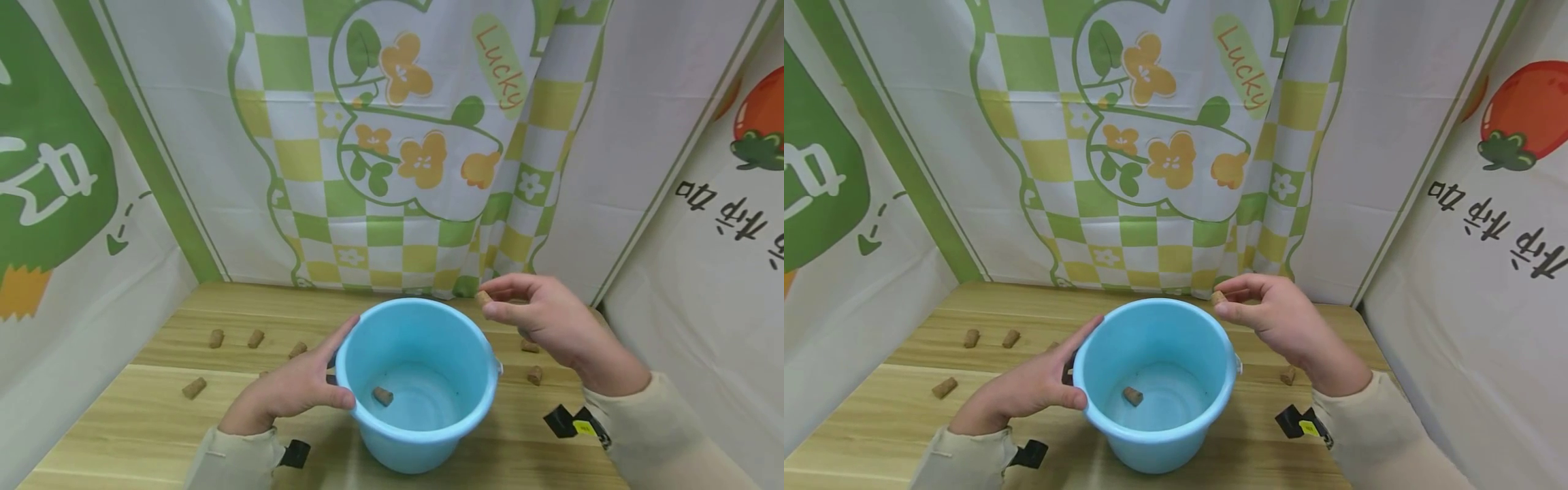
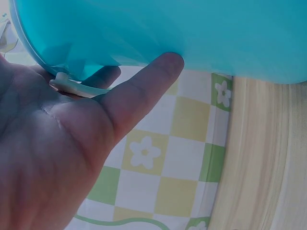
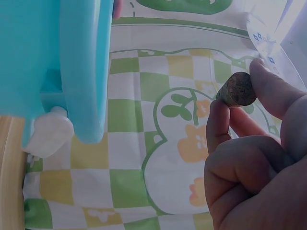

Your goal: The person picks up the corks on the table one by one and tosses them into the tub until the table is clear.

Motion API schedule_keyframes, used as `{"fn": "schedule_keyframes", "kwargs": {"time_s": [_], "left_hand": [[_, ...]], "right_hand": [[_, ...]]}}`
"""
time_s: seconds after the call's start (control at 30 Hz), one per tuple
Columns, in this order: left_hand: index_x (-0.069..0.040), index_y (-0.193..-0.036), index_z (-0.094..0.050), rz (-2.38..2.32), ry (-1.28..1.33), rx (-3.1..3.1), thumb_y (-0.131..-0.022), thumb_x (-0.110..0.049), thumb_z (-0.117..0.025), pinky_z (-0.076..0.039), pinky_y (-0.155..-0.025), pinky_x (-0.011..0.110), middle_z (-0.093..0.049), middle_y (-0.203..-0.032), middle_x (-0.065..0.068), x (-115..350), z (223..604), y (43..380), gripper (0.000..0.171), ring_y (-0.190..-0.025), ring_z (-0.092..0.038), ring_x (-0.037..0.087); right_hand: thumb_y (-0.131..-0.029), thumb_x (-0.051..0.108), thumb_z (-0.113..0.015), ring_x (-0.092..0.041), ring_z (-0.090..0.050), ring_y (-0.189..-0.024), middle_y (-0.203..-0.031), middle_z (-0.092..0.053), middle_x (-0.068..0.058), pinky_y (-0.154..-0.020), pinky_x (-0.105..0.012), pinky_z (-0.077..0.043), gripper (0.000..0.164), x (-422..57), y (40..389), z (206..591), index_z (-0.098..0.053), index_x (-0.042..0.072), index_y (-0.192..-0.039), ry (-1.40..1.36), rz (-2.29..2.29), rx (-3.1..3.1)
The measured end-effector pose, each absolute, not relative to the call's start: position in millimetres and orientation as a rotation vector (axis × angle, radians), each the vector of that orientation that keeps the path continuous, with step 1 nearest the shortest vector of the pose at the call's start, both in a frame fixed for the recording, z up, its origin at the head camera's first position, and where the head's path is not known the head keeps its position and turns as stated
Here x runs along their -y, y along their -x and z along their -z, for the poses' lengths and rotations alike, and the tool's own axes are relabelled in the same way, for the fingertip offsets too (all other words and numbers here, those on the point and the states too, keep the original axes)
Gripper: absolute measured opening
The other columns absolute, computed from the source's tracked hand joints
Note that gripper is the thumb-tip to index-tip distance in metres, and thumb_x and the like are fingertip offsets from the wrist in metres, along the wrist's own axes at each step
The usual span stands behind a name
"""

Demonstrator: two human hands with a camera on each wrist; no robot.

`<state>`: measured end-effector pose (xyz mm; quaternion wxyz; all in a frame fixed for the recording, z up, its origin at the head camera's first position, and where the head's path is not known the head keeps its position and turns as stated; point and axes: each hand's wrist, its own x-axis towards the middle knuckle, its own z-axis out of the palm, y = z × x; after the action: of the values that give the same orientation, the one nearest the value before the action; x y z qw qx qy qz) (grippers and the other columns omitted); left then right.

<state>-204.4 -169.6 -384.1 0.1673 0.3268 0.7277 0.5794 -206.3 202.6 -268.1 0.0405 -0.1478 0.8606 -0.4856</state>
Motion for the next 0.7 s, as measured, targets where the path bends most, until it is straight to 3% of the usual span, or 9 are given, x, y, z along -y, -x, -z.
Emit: {"fn": "schedule_keyframes", "kwargs": {"time_s": [0.13, 0.37, 0.43, 0.6, 0.7], "left_hand": [[-0.032, -0.16, 0.0, -1.645, -0.913, -2.076, -0.081, -0.038, -0.085, -0.044, -0.099, 0.047, -0.02, -0.16, 0.013, 169, 384, 204, 0.116, -0.134, -0.038, 0.038], [-0.032, -0.16, 0.0, -1.652, -0.929, -2.06, -0.081, -0.038, -0.084, -0.043, -0.1, 0.05, -0.019, -0.16, 0.013, 169, 383, 203, 0.116, -0.134, -0.037, 0.04], [-0.032, -0.16, 0.0, -1.649, -0.929, -2.066, -0.081, -0.038, -0.084, -0.042, -0.1, 0.052, -0.018, -0.16, 0.013, 169, 383, 203, 0.116, -0.135, -0.037, 0.04], [-0.032, -0.16, 0.0, -1.644, -0.927, -2.081, -0.081, -0.039, -0.084, -0.041, -0.101, 0.052, -0.017, -0.161, 0.011, 170, 383, 203, 0.116, -0.135, -0.036, 0.039], [-0.032, -0.16, 0.0, -1.651, -0.924, -2.071, -0.081, -0.041, -0.084, -0.042, -0.1, 0.052, -0.017, -0.16, 0.012, 169, 384, 204, 0.116, -0.135, -0.036, 0.04]], "right_hand": [[-0.086, 0.035, -0.08, -0.011, -0.038, -0.05, -0.121, -0.065, -0.012, -0.045, -0.025, -0.039, 0.052, -199, 207, 270, -0.066, 0.003, -0.125, 0.442, 1.54, -2.568], [-0.088, 0.025, -0.079, -0.009, -0.035, -0.048, -0.121, -0.064, -0.014, -0.045, -0.024, -0.037, 0.045, -194, 207, 274, -0.065, 0.002, -0.125, 0.45, 1.573, -2.531], [-0.088, 0.028, -0.079, -0.009, -0.041, -0.052, -0.122, -0.064, -0.013, -0.048, -0.024, -0.039, 0.051, -193, 208, 275, -0.062, 0.005, -0.132, 0.466, 1.545, -2.541], [-0.086, 0.033, -0.08, -0.008, -0.036, -0.051, -0.132, -0.06, -0.011, -0.048, -0.023, -0.035, 0.076, -191, 208, 277, -0.044, 0.018, -0.152, 0.538, 1.523, -2.48], [-0.087, 0.032, -0.08, -0.009, -0.028, -0.046, -0.138, -0.057, -0.012, -0.045, -0.022, -0.032, 0.08, -189, 208, 278, -0.039, 0.021, -0.155, 0.544, 1.562, -2.414]]}}
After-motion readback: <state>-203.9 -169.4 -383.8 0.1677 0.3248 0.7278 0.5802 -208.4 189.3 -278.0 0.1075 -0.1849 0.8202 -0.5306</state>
